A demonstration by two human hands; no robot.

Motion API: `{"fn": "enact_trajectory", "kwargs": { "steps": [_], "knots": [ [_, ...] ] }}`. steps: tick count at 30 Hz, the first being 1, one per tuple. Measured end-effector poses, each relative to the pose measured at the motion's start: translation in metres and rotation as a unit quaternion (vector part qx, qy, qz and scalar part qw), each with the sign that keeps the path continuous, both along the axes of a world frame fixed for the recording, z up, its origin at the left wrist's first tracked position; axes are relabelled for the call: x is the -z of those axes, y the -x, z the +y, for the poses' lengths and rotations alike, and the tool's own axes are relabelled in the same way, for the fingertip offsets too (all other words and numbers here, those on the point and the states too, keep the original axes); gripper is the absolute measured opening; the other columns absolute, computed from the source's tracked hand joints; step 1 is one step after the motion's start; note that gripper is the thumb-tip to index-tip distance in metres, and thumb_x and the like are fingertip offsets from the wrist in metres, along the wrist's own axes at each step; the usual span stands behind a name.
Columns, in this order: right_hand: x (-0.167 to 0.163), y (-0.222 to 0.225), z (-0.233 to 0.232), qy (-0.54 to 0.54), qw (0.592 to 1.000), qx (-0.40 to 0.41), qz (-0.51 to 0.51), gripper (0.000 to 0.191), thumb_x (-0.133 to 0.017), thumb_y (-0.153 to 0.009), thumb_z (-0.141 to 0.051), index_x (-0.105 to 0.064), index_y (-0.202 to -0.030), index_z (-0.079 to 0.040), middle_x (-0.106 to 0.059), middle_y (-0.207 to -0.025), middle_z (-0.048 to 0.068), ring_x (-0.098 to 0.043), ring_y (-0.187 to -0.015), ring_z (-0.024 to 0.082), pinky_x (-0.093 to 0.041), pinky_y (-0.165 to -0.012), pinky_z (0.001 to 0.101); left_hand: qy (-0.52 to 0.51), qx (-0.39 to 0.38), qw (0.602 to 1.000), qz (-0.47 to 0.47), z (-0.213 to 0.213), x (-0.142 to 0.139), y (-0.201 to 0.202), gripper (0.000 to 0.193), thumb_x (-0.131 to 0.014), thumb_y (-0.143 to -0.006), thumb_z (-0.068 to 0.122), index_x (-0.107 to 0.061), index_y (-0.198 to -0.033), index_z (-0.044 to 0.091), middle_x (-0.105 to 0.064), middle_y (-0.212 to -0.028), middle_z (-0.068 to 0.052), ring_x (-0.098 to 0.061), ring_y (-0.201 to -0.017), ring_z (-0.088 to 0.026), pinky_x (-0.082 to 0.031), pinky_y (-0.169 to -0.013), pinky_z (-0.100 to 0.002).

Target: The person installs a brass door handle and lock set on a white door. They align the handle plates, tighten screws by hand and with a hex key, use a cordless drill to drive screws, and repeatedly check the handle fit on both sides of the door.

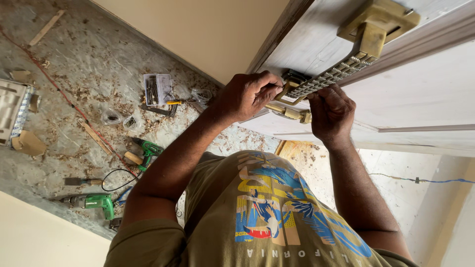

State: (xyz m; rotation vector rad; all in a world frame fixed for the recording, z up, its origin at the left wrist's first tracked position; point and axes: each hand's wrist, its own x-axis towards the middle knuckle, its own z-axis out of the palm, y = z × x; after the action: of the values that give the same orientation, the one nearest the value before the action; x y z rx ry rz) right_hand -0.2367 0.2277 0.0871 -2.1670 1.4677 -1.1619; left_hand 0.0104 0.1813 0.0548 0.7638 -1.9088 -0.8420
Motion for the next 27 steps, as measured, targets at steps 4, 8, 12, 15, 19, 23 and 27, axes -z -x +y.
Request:
{"fn": "enact_trajectory", "kwargs": {
  "steps": [4, 8, 12, 15, 19, 23, 27],
  "knots": [
    [0.006, 0.004, 0.000, 0.006, 1.000, -0.008, -0.004, 0.007, -0.071, -0.103, 0.004, -0.065, -0.098, 0.003, -0.062, -0.087, 0.010, -0.059, -0.076, 0.018, -0.047, -0.069, 0.0298, 0.132, -0.003, 0.991, -0.021, -0.007, -0.002, -0.003, 0.014, -0.069, -0.105, 0.018, -0.065, -0.109, 0.005, -0.073, -0.099, -0.010, -0.075, -0.086, -0.024, -0.061, -0.073, -0.036],
    [0.010, 0.007, -0.001, -0.007, 1.000, 0.011, 0.002, 0.011, -0.072, -0.101, 0.004, -0.065, -0.093, 0.002, -0.059, -0.081, 0.009, -0.057, -0.071, 0.017, -0.046, -0.066, 0.0300, 0.183, 0.000, 0.981, -0.066, -0.011, -0.004, -0.002, 0.013, -0.068, -0.104, 0.015, -0.063, -0.108, 0.004, -0.067, -0.096, -0.007, -0.072, -0.083, -0.022, -0.060, -0.070, -0.036],
    [0.011, 0.008, -0.002, 0.002, 1.000, 0.002, 0.004, 0.009, -0.072, -0.101, 0.004, -0.066, -0.094, 0.001, -0.062, -0.084, 0.009, -0.060, -0.074, 0.017, -0.048, -0.068, 0.0300, 0.225, -0.009, 0.969, -0.104, -0.013, -0.005, -0.001, 0.016, -0.067, -0.102, 0.014, -0.063, -0.110, 0.002, -0.064, -0.098, -0.009, -0.069, -0.079, -0.023, -0.058, -0.065, -0.036],
    [0.012, 0.007, -0.001, 0.002, 1.000, -0.001, 0.000, 0.009, -0.072, -0.101, 0.003, -0.066, -0.095, 0.001, -0.062, -0.085, 0.009, -0.061, -0.074, 0.017, -0.049, -0.067, 0.0302, 0.245, -0.013, 0.963, -0.109, -0.014, -0.005, -0.001, 0.016, -0.066, -0.101, 0.014, -0.062, -0.110, 0.002, -0.062, -0.099, -0.009, -0.068, -0.080, -0.025, -0.057, -0.065, -0.038],
    [0.012, 0.007, 0.000, 0.003, 1.000, -0.009, -0.005, 0.009, -0.073, -0.101, 0.003, -0.066, -0.095, 0.001, -0.063, -0.085, 0.009, -0.062, -0.075, 0.017, -0.049, -0.067, 0.0299, 0.237, 0.000, 0.964, -0.121, -0.015, -0.004, 0.000, 0.015, -0.066, -0.097, 0.013, -0.061, -0.107, 0.002, -0.061, -0.096, -0.010, -0.067, -0.075, -0.025, -0.056, -0.062, -0.039],
    [0.012, 0.007, -0.002, 0.002, 1.000, -0.009, -0.004, 0.011, -0.074, -0.101, 0.003, -0.065, -0.094, 0.001, -0.061, -0.083, 0.008, -0.059, -0.072, 0.017, -0.047, -0.065, 0.0300, 0.233, 0.003, 0.967, -0.099, -0.017, -0.003, 0.003, 0.013, -0.066, -0.098, 0.012, -0.058, -0.102, 0.003, -0.061, -0.092, -0.009, -0.066, -0.075, -0.025, -0.055, -0.061, -0.039],
    [0.012, 0.006, -0.002, 0.002, 1.000, -0.009, -0.013, 0.013, -0.074, -0.101, 0.002, -0.064, -0.093, 0.001, -0.060, -0.082, 0.008, -0.057, -0.071, 0.017, -0.046, -0.065, 0.0296, 0.199, 0.008, 0.979, -0.048, -0.018, 0.005, 0.007, 0.011, -0.064, -0.100, 0.010, -0.057, -0.096, 0.004, -0.061, -0.081, -0.007, -0.066, -0.067, -0.023, -0.053, -0.056, -0.037]
  ]
}}
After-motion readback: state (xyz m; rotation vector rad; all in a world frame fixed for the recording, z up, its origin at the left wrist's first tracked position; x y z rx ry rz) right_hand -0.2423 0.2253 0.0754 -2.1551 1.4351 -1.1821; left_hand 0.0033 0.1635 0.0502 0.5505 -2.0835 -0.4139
